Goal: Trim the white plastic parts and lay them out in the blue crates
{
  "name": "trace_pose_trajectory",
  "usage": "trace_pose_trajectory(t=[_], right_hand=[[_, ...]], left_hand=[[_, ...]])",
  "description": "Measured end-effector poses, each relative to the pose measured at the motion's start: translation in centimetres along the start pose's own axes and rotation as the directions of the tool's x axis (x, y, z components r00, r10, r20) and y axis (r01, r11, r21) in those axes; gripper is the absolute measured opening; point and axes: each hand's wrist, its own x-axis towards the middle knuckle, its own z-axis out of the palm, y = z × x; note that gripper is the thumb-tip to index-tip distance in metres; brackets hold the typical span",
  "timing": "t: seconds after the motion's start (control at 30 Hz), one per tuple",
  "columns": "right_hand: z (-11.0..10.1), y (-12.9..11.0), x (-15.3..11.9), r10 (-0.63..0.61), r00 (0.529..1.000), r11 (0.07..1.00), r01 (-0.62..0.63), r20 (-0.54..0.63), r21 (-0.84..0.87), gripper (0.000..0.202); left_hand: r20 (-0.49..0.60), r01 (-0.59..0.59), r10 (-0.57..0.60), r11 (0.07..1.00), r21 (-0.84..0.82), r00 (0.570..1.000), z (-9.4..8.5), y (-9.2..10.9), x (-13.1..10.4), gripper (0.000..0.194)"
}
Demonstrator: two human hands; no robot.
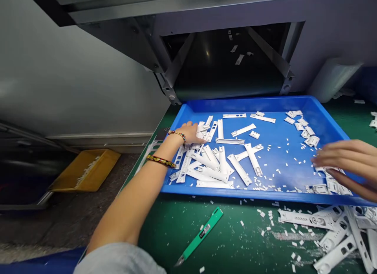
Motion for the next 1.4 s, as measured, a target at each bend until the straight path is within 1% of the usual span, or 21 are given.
trace_pose_trajectory(t=[0.03,0.1,0.17,0.23,0.27,0.37,0.47,0.57,0.7,0.8,0.83,0.9,0.97,1.0,1.03,1.07,1.13,1.2,1.27,1.33,1.4], right_hand=[[0.8,0.7,2.9,-0.028,0.997,0.999,0.024,0.077,0.043,0.032],[3.6,2.0,8.3,-0.022,0.967,0.992,-0.011,0.256,0.127,0.032],[7.4,2.8,13.0,0.002,0.935,0.979,-0.074,0.355,0.19,0.039],[11.5,3.1,16.8,0.081,0.888,0.973,-0.169,0.453,0.158,0.04],[13.4,3.0,18.4,0.15,0.868,0.961,-0.24,0.473,0.135,0.039],[18.0,2.3,21.9,0.27,0.853,0.936,-0.34,0.446,0.085,0.046],[20.5,1.7,23.6,0.342,0.828,0.912,-0.406,0.445,0.055,0.056],[20.9,1.4,23.7,0.29,0.814,0.919,-0.383,0.504,0.09,0.056],[19.4,1.5,22.4,0.158,0.789,0.935,-0.312,0.594,0.167,0.051],[18.2,1.6,21.5,0.089,0.785,0.948,-0.257,0.614,0.19,0.042],[17.9,1.4,21.4,0.084,0.795,0.953,-0.24,0.6,0.185,0.036],[17.7,0.5,21.6,0.047,0.851,0.968,-0.167,0.523,0.186,0.024],[18.2,-1.4,22.0,-0.098,0.912,0.969,-0.004,0.399,0.248,0.022],[18.6,-2.7,22.3,-0.211,0.92,0.949,0.111,0.332,0.296,0.025],[19.3,-4.1,22.6,-0.319,0.907,0.915,0.219,0.275,0.338,0.027],[20.0,-5.6,23.0,-0.406,0.882,0.88,0.308,0.239,0.361,0.029],[21.6,-8.2,23.7,-0.482,0.844,0.854,0.393,0.235,0.342,0.031],[22.7,-9.9,24.2,-0.485,0.833,0.86,0.4,0.267,0.317,0.028],[23.1,-10.2,24.4,-0.47,0.837,0.868,0.38,0.281,0.321,0.022],[22.4,-9.3,24.1,-0.461,0.842,0.868,0.363,0.279,0.338,0.015],[20.8,-7.7,23.3,-0.434,0.852,0.868,0.31,0.292,0.387,0.013]], left_hand=[[0.015,-0.003,0.003,1.0,-0.014,1.0,0.4,-0.3,0.2,0.09],[0.015,-0.035,0.036,0.998,-0.054,0.999,1.0,-0.5,0.6,0.083],[-0.036,-0.072,0.067,0.987,-0.141,0.997,1.2,-0.4,0.9,0.074],[-0.087,-0.101,0.082,0.966,-0.238,0.993,1.4,-0.2,1.0,0.064],[-0.103,-0.114,0.088,0.955,-0.273,0.991,1.4,-0.2,1.0,0.06],[-0.133,-0.138,0.101,0.94,-0.312,0.986,1.3,-0.2,1.0,0.049],[-0.171,-0.146,0.091,0.928,-0.343,0.981,1.2,-0.6,1.0,0.033],[-0.199,-0.141,0.068,0.915,-0.378,0.978,1.1,-1.1,1.2,0.02],[-0.181,-0.148,0.074,0.885,-0.441,0.981,1.0,-1.6,1.3,0.011],[-0.213,-0.171,0.078,0.869,-0.465,0.974,1.0,-1.6,1.4,0.01],[-0.228,-0.176,0.074,0.866,-0.467,0.971,1.0,-1.6,1.4,0.011],[-0.251,-0.18,0.064,0.864,-0.47,0.966,1.0,-1.6,1.6,0.01],[-0.269,-0.174,0.046,0.862,-0.476,0.962,1.2,-1.6,1.7,0.006],[-0.276,-0.168,0.033,0.86,-0.482,0.961,1.2,-1.6,1.7,0.008],[-0.28,-0.158,0.017,0.856,-0.492,0.96,1.3,-1.6,1.7,0.013],[-0.28,-0.147,0.001,0.852,-0.503,0.96,1.4,-1.7,1.7,0.019],[-0.277,-0.127,-0.026,0.844,-0.52,0.96,1.5,-1.8,1.5,0.026],[-0.278,-0.12,-0.036,0.844,-0.523,0.96,1.6,-2.0,1.2,0.025],[-0.283,-0.124,-0.028,0.855,-0.504,0.959,1.6,-2.1,0.8,0.02],[-0.284,-0.129,-0.012,0.872,-0.472,0.959,1.5,-2.2,0.6,0.02],[-0.289,-0.141,0.009,0.887,-0.439,0.957,1.5,-2.3,0.5,0.021]])
